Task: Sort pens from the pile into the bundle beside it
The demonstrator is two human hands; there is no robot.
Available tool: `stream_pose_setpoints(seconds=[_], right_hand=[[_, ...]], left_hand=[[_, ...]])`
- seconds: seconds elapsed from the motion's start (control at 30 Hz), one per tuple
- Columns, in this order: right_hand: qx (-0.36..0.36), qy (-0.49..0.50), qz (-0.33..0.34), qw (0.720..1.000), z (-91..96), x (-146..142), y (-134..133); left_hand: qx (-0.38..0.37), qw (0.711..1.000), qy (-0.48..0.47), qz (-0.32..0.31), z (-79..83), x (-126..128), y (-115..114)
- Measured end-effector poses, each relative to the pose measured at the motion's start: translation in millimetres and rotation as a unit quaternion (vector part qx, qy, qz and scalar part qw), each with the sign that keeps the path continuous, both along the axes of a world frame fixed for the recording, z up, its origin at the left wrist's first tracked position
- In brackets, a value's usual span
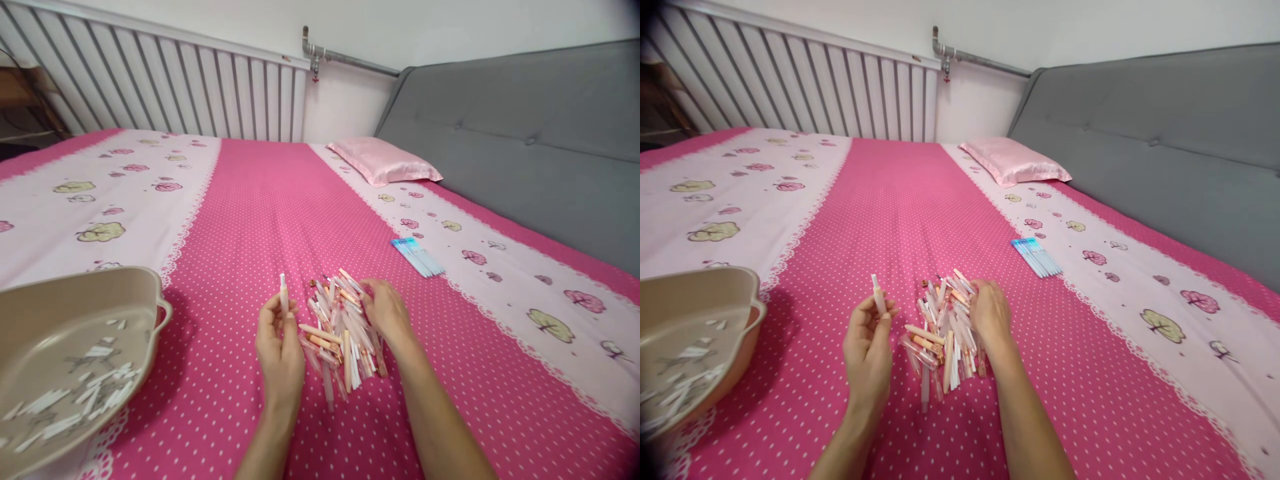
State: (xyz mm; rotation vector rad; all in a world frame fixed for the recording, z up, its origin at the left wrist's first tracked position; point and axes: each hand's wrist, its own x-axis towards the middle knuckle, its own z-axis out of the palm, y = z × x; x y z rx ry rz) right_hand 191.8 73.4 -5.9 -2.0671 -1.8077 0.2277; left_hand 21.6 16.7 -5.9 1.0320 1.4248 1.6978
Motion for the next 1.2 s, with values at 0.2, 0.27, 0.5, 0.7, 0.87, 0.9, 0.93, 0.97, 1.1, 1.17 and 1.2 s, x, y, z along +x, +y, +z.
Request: stream_pose_setpoints(seconds=[0.2, 0.27, 0.5, 0.7, 0.87, 0.9, 0.93, 0.97, 1.1, 1.17, 1.2], right_hand=[[0.002, 0.023, 0.097, 0.995, 2.6, -8.5, -0.6], [0.006, 0.011, 0.129, 0.992, 2.3, -15.4, -2.6], [-0.015, 0.011, 0.178, 0.984, 3.9, -31.5, -10.6], [-0.012, 0.017, 0.176, 0.984, 13.6, -23.0, -8.9], [0.014, 0.009, 0.080, 0.997, 17.0, -8.6, -6.5], [0.018, 0.010, 0.071, 0.997, 16.7, -7.8, -6.0], [0.023, 0.015, 0.070, 0.997, 16.2, -8.3, -5.6], [0.033, 0.024, 0.076, 0.996, 15.4, -10.2, -5.2], [0.076, 0.069, 0.150, 0.983, 8.8, -30.1, -6.0], [0.077, 0.057, 0.164, 0.982, 3.1, -42.1, -7.5], [0.072, 0.045, 0.159, 0.984, -0.1, -47.1, -8.3]], left_hand=[[-0.003, 1.000, -0.005, 0.001, 0.0, 0.0, -0.9], [0.000, 1.000, -0.003, 0.001, 0.2, 0.0, -1.2], [0.002, 1.000, -0.002, 0.004, 0.2, -0.7, -0.5], [0.001, 1.000, 0.000, 0.008, 1.5, -0.3, 0.7], [0.004, 1.000, 0.001, 0.005, 2.1, -1.2, -0.2], [0.003, 1.000, 0.000, 0.005, 2.0, -1.3, -0.4], [0.003, 1.000, -0.001, 0.005, 1.8, -1.3, -0.6], [0.001, 1.000, -0.002, 0.004, 1.6, -1.2, -0.7], [-0.006, 1.000, -0.011, -0.006, 1.1, -0.8, -1.2], [0.001, 1.000, -0.010, -0.003, 1.2, -0.7, -0.9], [0.006, 1.000, -0.008, 0.000, 1.2, -0.7, -0.6]])
